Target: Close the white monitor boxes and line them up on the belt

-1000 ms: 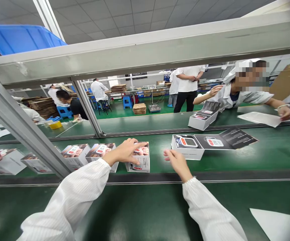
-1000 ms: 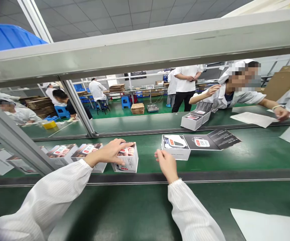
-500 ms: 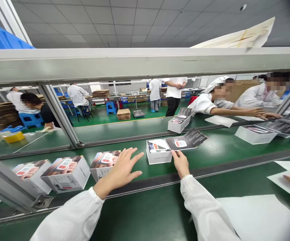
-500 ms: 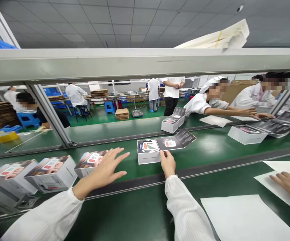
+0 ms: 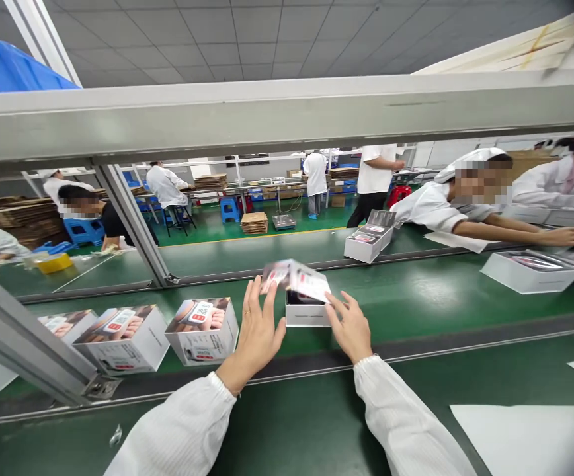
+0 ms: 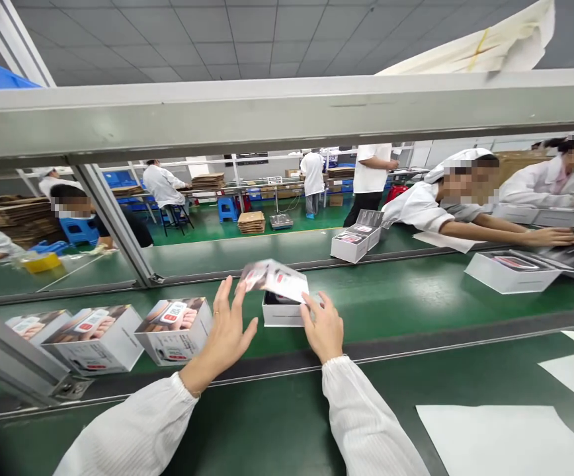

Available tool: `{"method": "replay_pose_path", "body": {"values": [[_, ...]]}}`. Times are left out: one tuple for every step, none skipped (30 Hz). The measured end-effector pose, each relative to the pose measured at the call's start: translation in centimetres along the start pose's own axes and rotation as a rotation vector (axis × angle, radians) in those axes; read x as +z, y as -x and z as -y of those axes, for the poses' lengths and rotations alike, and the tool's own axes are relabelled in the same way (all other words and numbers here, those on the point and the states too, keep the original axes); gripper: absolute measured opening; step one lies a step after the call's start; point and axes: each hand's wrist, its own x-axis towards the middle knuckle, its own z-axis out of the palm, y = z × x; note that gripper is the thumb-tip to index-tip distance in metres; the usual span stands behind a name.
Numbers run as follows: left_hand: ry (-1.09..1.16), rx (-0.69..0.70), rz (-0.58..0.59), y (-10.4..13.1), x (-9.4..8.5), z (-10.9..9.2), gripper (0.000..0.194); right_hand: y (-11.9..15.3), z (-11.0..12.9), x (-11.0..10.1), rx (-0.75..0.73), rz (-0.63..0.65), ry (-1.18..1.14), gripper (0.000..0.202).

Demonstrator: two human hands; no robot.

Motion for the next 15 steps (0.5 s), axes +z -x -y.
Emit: {"method": "replay_pose_path", "body": {"values": [[0.024, -0.022, 0.022, -0.1, 0.7, 0.4, 0.082, 0.0, 0.3, -0.1, -0.016, 0.037, 0.039, 0.042], [0.075, -0.060, 0.072, -0.1, 1.6, 0.8, 0.082, -0.1, 0.5, -0.2, -0.025, 0.067, 0.061, 0.041], [0.146, -0.108, 0.140, -0.1, 2.6, 1.2, 0.082, -0.1, 0.7, -0.2, -0.029, 0.091, 0.059, 0.041], [0.224, -0.156, 0.211, 0.0, 3.7, 1.6, 0.083, -0.2, 0.9, -0.1, -0.030, 0.114, 0.029, 0.042], [0.298, -0.197, 0.273, 0.2, 4.7, 2.0, 0.084, -0.2, 1.0, 0.1, -0.030, 0.141, -0.032, 0.044], [0.355, -0.225, 0.315, 0.5, 5.5, 2.3, 0.084, -0.2, 1.1, 0.4, -0.025, 0.168, -0.114, 0.046], [0.394, -0.233, 0.338, 0.8, 6.1, 2.4, 0.084, -0.3, 1.2, 0.7, -0.009, 0.190, -0.202, 0.049], [0.409, -0.221, 0.345, 1.2, 6.4, 2.5, 0.084, -0.3, 1.2, 1.0, 0.019, 0.206, -0.281, 0.052], [0.404, -0.195, 0.343, 1.5, 6.4, 2.5, 0.084, -0.3, 1.2, 1.2, 0.059, 0.217, -0.342, 0.055], [0.389, -0.164, 0.341, 1.8, 6.1, 2.5, 0.085, -0.4, 1.1, 1.4, 0.104, 0.222, -0.384, 0.058], [0.357, -0.124, 0.337, 1.9, 5.4, 2.4, 0.085, -0.6, 1.1, 1.4, 0.146, 0.222, -0.416, 0.060], [0.311, -0.075, 0.328, 1.7, 4.6, 2.3, 0.086, -0.7, 1.1, 1.4, 0.181, 0.227, -0.453, 0.061], [0.254, -0.018, 0.316, 1.4, 3.5, 2.2, 0.087, -1.0, 1.0, 1.4, 0.213, 0.243, -0.506, 0.061], [0.194, 0.044, 0.305, 0.7, 2.3, 2.0, 0.087, -1.2, 1.1, 1.4, 0.246, 0.272, -0.574, 0.061], [0.141, 0.108, 0.298, -0.1, 1.1, 1.9, 0.086, -1.3, 1.2, 1.3, 0.276, 0.319, -0.649, 0.062]]}}
